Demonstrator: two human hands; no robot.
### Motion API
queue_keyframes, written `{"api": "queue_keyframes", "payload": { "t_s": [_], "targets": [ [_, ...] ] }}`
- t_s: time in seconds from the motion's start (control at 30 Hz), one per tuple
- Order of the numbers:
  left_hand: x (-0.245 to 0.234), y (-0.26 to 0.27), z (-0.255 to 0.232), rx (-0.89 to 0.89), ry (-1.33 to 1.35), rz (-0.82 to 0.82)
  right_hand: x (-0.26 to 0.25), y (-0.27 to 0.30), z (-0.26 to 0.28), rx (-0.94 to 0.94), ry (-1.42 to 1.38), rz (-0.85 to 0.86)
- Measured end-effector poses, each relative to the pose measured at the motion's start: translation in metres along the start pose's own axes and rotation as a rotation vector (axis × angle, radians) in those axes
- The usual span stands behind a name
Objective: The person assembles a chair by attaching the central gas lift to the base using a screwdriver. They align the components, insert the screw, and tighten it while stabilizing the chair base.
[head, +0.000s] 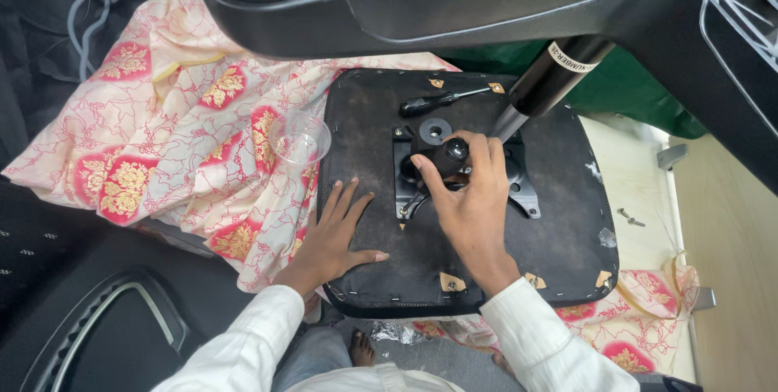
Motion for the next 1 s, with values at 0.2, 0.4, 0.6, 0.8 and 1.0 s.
{"api": "queue_keyframes", "payload": {
  "t_s": [0.2, 0.4, 0.6, 0.8, 1.0],
  "targets": [
    [0.002, 0.001, 0.008, -0.002, 0.051, 0.03, 0.004, 0.0, -0.003, 0.034, -0.091, 0.029],
    [0.001, 0.002, 0.007, 0.008, 0.053, 0.044, 0.003, 0.001, 0.004, -0.066, 0.018, 0.037],
    [0.002, 0.001, 0.009, 0.077, 0.093, -0.012, -0.003, 0.003, -0.008, -0.048, -0.229, -0.018],
    [0.006, -0.001, 0.011, 0.041, 0.053, 0.02, -0.009, 0.001, -0.019, 0.029, -0.223, -0.013],
    [-0.001, 0.003, 0.004, 0.04, 0.032, -0.014, 0.0, 0.0, -0.024, 0.129, -0.345, -0.007]
  ]
}}
Point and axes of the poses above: each hand's wrist, its own y-axis away from the middle knuckle, its own x-axis out of the palm, z = x × y, the point moved 6 cm from there along -y, towards the middle knuckle, and after that the axes turned 15 degrees about z, right-handed, at the moved point
